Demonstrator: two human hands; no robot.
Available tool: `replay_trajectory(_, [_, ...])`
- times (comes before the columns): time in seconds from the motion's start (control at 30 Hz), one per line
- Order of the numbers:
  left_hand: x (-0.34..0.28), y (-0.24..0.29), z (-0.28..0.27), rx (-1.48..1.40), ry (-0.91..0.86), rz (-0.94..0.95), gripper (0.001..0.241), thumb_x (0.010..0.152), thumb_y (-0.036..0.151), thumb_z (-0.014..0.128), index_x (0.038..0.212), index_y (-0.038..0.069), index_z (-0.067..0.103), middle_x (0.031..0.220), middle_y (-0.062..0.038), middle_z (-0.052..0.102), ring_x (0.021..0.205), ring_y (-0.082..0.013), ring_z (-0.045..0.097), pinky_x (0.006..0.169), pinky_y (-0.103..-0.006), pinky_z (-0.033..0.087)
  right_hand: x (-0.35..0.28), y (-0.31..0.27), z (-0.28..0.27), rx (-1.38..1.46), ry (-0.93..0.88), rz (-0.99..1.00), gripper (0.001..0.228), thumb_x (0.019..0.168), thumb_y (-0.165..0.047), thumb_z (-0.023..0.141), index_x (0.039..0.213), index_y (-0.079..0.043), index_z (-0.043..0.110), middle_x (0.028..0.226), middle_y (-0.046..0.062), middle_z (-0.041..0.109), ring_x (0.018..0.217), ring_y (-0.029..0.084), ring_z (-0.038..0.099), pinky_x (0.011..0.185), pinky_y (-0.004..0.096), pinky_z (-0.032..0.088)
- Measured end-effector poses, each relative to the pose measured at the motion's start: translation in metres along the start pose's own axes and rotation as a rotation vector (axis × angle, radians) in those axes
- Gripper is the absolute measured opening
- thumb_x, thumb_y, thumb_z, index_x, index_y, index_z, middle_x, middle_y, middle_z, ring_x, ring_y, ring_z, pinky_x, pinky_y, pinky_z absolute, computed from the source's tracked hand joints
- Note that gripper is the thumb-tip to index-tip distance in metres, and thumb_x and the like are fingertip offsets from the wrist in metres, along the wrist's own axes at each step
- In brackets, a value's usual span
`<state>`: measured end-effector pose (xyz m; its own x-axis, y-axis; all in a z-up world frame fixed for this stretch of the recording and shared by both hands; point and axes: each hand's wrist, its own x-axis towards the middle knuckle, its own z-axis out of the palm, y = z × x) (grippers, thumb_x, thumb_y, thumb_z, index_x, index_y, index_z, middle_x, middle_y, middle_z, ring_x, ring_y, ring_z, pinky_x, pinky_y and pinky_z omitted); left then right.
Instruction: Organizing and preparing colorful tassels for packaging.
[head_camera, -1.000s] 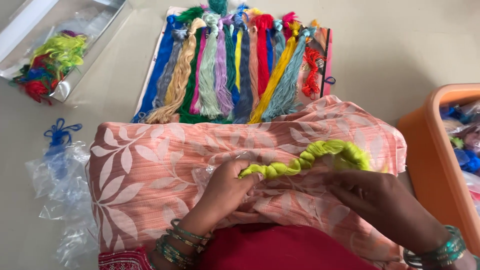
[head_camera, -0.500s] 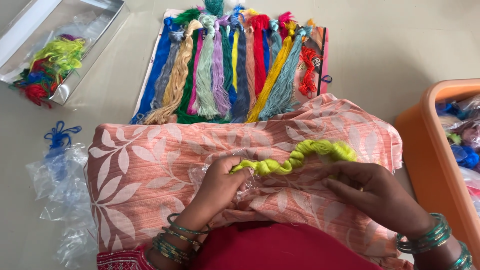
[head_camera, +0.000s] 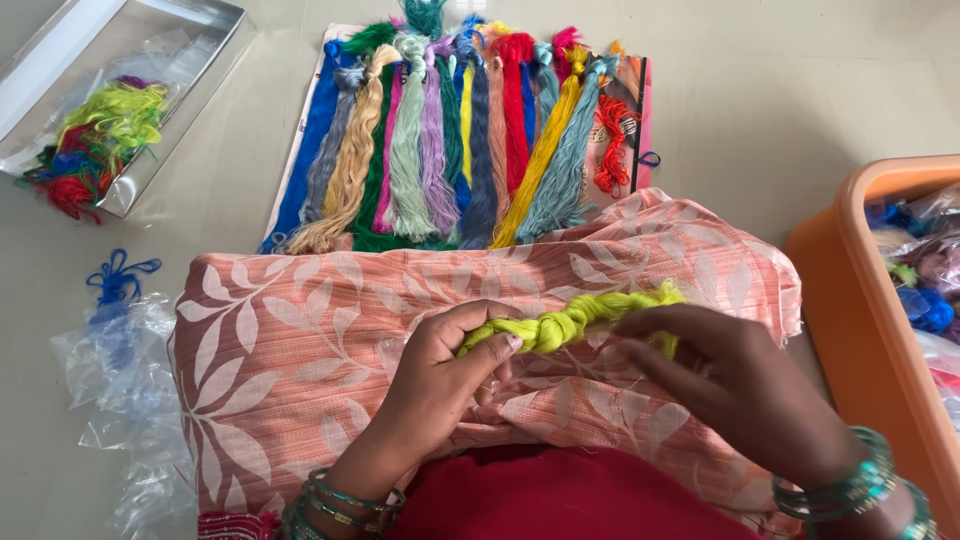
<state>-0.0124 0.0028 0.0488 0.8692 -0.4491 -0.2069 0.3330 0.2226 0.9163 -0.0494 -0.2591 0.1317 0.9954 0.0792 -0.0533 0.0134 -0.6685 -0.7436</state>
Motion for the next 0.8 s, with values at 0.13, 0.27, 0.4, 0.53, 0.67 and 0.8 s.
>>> replay_trajectory(0.13, [-0.001,0.002,0.001,0.007,-0.023,0.063,0.022,0.101,0.010,0.059,0.117,-0.002,0.068,0.077,-0.002,0.066,0.058,-0.0043,0.057,0.052,-0.0211,0.049,0.011,0.012,0.018,-0.036,-0.103,-0.094,0.030,0.097,-0.026,0.060,0.113,-0.006,0.076,0.093,0.003,0.078,0.076,0.009,0.072,0.066,0.029,0.057])
replay_trajectory(0.27, [-0.002,0.001,-0.002,0.024,-0.028,0.066,0.021,0.102,0.009,0.059,0.117,-0.003,0.067,0.081,-0.003,0.067,0.066,-0.0049,0.060,0.056,-0.0220,0.052,0.017,0.019,0.029,0.185,-0.211,-0.044,0.032,0.100,-0.028,0.058,0.111,-0.003,0.075,0.089,0.003,0.075,0.075,0.009,0.068,0.065,0.029,0.055])
replay_trajectory(0.4, [0.000,-0.005,-0.008,-0.012,0.029,0.025,0.023,0.100,0.008,0.059,0.120,-0.002,0.066,0.086,-0.004,0.067,0.075,-0.0061,0.064,0.059,-0.0236,0.055,0.017,0.020,0.018,0.512,-0.147,0.290,0.030,0.101,-0.026,0.057,0.103,-0.001,0.074,0.069,0.002,0.057,0.058,0.009,0.049,0.052,0.028,0.041])
replay_trajectory(0.53, [0.003,-0.012,-0.013,0.015,0.000,0.080,0.024,0.101,0.009,0.059,0.121,-0.002,0.066,0.087,-0.006,0.068,0.074,-0.0076,0.063,0.060,-0.0245,0.055,0.018,0.020,0.004,0.722,-0.079,0.370,0.028,0.103,-0.024,0.056,0.101,-0.001,0.071,0.064,-0.001,0.049,0.054,0.007,0.042,0.049,0.027,0.037])
replay_trajectory(0.67, [0.001,-0.007,-0.009,0.043,-0.020,0.089,0.022,0.100,0.007,0.060,0.118,-0.001,0.067,0.097,-0.003,0.071,0.080,-0.0062,0.064,0.065,-0.0249,0.056,0.019,0.016,0.003,0.796,-0.004,0.348,0.027,0.103,-0.022,0.058,0.105,0.001,0.072,0.065,-0.003,0.047,0.054,0.006,0.038,0.048,0.026,0.034])
replay_trajectory(0.8, [-0.010,0.006,-0.001,0.213,-0.145,0.065,0.020,0.101,0.005,0.063,0.119,0.000,0.072,0.097,-0.005,0.072,0.077,-0.0065,0.060,0.069,-0.0245,0.055,0.021,0.020,0.017,0.378,0.111,0.139,0.027,0.098,-0.019,0.065,0.111,0.001,0.078,0.081,0.000,0.069,0.068,0.005,0.054,0.060,0.025,0.045])
